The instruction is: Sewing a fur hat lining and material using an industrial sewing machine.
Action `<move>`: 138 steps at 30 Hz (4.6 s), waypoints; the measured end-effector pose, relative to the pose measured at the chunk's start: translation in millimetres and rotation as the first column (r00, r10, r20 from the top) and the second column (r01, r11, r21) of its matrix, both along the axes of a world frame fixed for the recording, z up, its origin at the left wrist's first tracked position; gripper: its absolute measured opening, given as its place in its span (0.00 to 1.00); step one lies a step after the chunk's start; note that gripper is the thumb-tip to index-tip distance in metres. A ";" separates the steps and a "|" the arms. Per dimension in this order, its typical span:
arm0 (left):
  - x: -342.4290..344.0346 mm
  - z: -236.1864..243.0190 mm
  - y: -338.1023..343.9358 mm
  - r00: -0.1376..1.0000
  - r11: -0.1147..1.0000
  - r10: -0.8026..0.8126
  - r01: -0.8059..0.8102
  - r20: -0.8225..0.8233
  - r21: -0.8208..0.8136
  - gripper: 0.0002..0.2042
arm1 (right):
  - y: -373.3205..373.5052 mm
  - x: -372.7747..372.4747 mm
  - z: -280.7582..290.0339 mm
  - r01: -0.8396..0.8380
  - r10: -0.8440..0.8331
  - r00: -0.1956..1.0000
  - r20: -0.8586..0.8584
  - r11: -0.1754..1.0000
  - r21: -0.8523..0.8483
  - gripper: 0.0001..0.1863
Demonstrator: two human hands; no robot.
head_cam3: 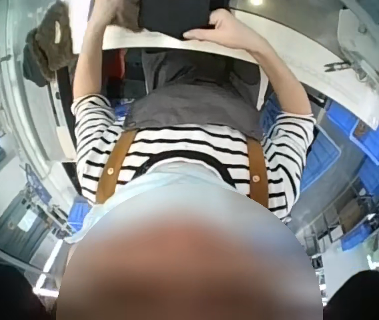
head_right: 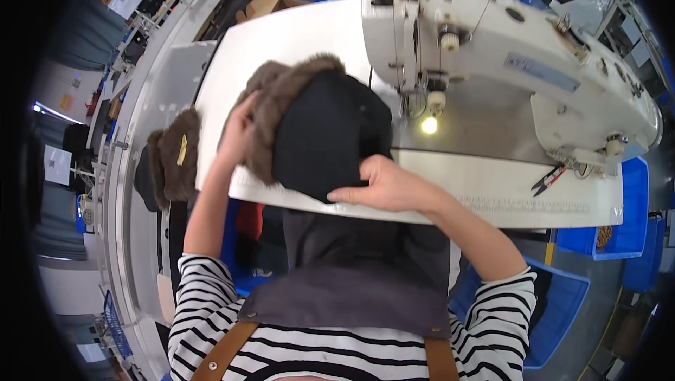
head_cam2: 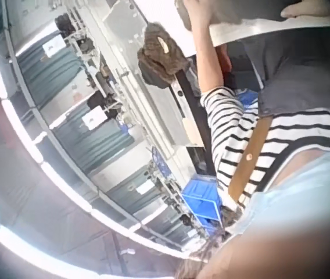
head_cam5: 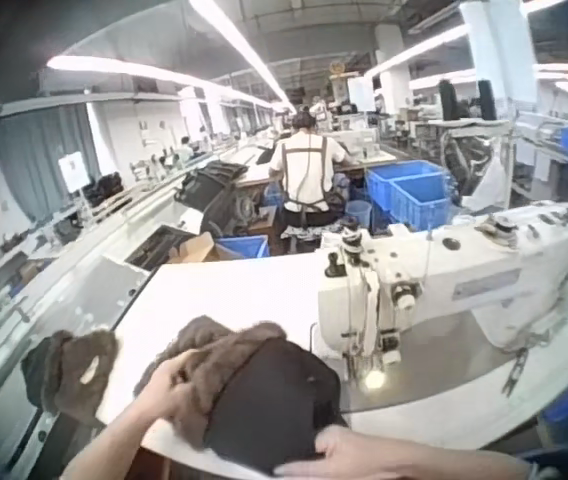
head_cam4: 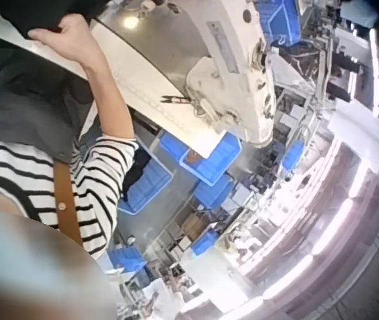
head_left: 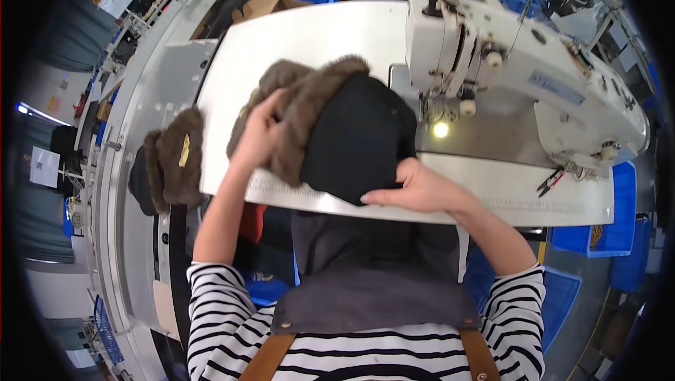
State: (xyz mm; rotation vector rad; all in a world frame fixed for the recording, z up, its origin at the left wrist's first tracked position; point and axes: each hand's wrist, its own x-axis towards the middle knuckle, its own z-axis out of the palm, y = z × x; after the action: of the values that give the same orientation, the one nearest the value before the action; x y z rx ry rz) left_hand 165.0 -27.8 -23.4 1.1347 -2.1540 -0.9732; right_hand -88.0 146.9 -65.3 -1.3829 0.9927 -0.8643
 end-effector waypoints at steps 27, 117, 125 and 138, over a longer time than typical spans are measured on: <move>-87.0 36.3 91.0 0.521 0.222 -0.724 0.797 0.452 -0.562 0.07 | 41.7 11.3 -13.0 0.560 -0.696 0.712 0.092 0.484 -0.673 0.11; -137.9 -37.5 85.7 0.930 0.326 -0.198 0.362 0.311 -0.874 0.15 | -5.1 -70.0 24.2 0.300 -0.248 0.884 -0.396 0.951 0.075 0.15; -135.3 -32.0 89.1 0.926 0.403 -0.189 0.376 0.326 -0.835 0.28 | -33.2 -61.5 22.1 0.179 -0.150 0.877 -0.456 0.984 0.020 0.10; -143.8 -27.0 73.2 0.862 0.351 -0.339 0.487 0.376 -0.800 0.12 | -17.9 -68.9 16.8 0.447 -0.413 0.811 -0.414 0.894 -0.018 0.10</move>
State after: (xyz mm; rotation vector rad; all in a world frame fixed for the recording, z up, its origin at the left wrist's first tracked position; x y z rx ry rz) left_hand 21.2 45.5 -50.3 0.0995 -2.5725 0.2076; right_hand -157.0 128.9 -48.6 -1.3137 1.6992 -0.8645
